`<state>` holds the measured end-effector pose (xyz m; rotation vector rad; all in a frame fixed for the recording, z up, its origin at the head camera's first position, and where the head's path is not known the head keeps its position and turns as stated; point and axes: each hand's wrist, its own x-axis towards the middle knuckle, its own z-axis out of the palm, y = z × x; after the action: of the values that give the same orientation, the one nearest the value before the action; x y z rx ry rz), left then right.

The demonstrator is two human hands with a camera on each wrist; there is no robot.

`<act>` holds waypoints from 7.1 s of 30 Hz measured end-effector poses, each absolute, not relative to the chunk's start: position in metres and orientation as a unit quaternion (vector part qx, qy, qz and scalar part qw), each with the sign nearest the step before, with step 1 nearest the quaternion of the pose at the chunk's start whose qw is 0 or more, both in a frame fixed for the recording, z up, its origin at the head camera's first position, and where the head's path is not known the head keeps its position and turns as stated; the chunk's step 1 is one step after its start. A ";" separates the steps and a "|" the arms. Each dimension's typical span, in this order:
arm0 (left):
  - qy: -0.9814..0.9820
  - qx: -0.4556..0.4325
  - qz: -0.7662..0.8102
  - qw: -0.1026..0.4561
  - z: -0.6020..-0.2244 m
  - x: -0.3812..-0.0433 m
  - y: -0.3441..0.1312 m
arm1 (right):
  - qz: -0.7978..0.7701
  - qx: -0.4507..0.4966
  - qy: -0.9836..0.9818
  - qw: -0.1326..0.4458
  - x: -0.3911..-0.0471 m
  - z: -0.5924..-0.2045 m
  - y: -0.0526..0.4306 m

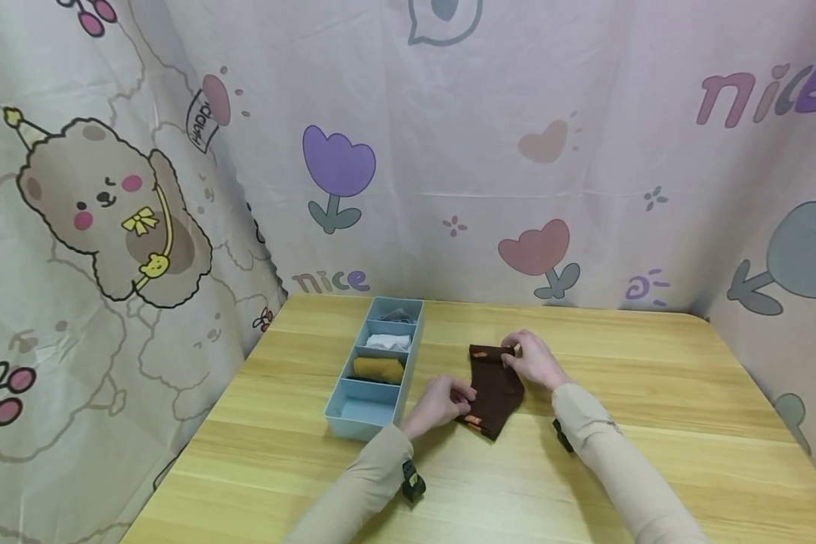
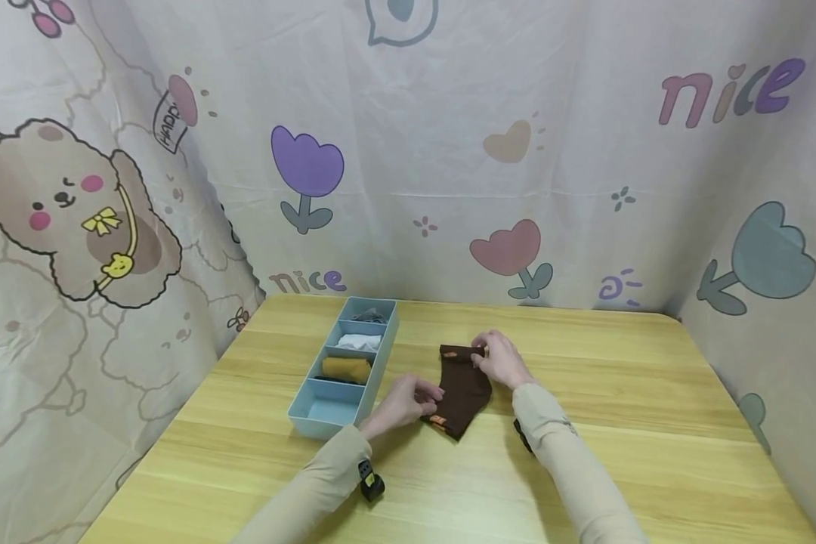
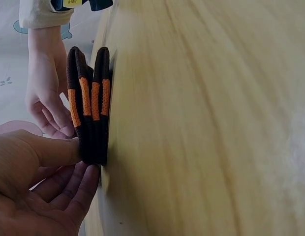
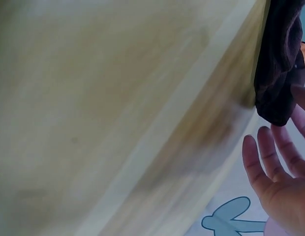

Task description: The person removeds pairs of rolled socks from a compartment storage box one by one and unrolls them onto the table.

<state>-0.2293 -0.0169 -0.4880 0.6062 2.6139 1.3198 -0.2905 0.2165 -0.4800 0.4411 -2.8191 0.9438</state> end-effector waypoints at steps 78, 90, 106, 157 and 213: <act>0.874 0.219 0.426 0.084 -0.487 -0.228 -0.021 | 0.463 0.134 -0.875 0.047 -0.307 -0.483 0.189; 0.875 0.218 0.424 0.083 -0.487 -0.228 -0.021 | 0.371 0.184 -0.910 0.010 -0.307 -0.484 0.184; 0.873 0.231 0.424 0.064 -0.494 -0.223 -0.022 | 0.326 0.200 -0.924 -0.012 -0.301 -0.487 0.178; 0.860 0.231 0.452 0.049 -0.500 -0.217 -0.026 | 0.331 0.219 -0.918 0.012 -0.293 -0.488 0.178; 0.921 0.221 0.321 0.016 -0.483 -0.201 -0.022 | 0.201 0.131 -0.970 -0.026 -0.259 -0.458 0.225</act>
<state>-0.2012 -0.0225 -0.4827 0.6871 2.8638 0.9971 -0.2593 0.2245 -0.4583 0.4199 -3.1011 0.6413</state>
